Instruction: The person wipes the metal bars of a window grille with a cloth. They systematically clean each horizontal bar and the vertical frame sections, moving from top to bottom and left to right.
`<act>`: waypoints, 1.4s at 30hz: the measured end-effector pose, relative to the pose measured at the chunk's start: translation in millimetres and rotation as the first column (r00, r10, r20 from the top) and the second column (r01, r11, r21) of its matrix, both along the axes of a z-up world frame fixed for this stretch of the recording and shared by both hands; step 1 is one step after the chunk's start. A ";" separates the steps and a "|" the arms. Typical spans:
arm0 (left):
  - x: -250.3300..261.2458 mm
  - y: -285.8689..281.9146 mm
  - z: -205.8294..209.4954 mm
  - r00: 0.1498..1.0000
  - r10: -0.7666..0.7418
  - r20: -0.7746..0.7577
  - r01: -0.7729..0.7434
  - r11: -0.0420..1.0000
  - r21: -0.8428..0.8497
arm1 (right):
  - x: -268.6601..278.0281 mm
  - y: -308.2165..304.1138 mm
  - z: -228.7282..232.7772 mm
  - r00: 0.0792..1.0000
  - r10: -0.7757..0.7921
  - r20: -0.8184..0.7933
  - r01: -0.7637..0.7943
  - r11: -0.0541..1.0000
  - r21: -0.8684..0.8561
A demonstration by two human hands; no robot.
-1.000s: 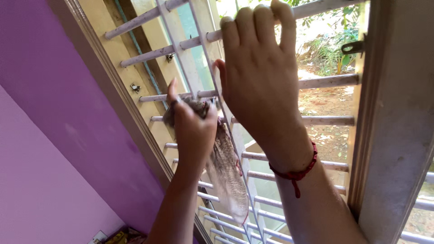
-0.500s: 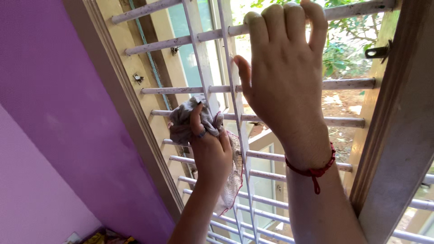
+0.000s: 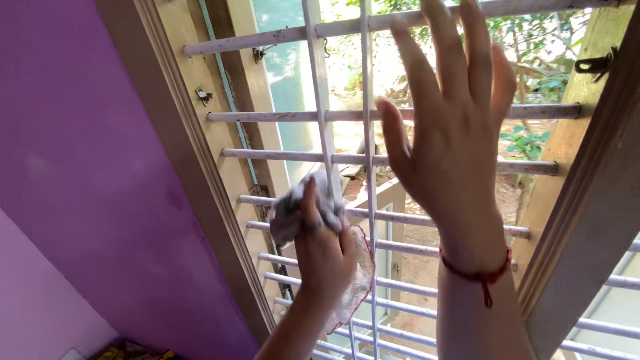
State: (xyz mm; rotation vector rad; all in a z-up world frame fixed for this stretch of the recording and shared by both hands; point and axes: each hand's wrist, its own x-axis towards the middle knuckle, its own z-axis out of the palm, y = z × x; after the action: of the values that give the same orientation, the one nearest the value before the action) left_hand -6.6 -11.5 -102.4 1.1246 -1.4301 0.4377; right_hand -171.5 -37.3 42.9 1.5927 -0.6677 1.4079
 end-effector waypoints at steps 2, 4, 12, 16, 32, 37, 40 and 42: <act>2.7 5.1 40.8 0.982 -0.032 -0.187 0.091 0.944 0.316 | 1.4 9.8 -15.7 0.998 -0.057 0.037 0.056 0.997 0.049; 1.2 -2.0 77.9 0.958 -0.018 -0.288 0.150 0.883 0.445 | 3.4 9.3 -21.0 0.995 -0.034 0.091 0.022 0.991 0.136; -2.2 -25.2 48.4 0.931 -0.249 -0.266 0.265 0.964 0.026 | -14.4 -0.8 -31.5 0.995 -0.088 -0.041 0.094 0.980 0.174; 3.2 -19.6 24.5 0.996 -0.089 0.023 0.090 0.996 -0.010 | -17.7 6.7 -33.8 0.998 -0.041 -0.036 0.047 0.984 0.173; 5.8 -0.5 -73.7 0.824 0.189 0.534 -0.131 0.981 -0.146 | -18.2 11.2 -29.9 0.995 0.045 0.090 -0.060 0.983 0.173; 18.6 5.4 21.9 0.843 -0.064 0.534 0.122 0.990 -0.074 | -36.5 15.3 -28.2 0.996 0.084 0.013 -0.085 0.970 0.226; 23.3 3.5 54.8 0.879 -0.308 0.363 0.262 0.950 0.170 | -45.1 18.6 -26.6 0.996 0.093 -0.015 -0.087 0.964 0.250; 23.1 1.9 53.9 0.824 -0.117 0.554 0.051 0.990 0.132 | -48.5 19.0 -24.1 0.995 0.095 -0.022 -0.086 0.962 0.259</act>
State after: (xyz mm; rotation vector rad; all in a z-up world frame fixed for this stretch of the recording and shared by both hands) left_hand 16.5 -9.6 -48.5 1.0588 -2.0362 0.6705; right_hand -220.0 -18.3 18.8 1.8672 -0.7918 1.4000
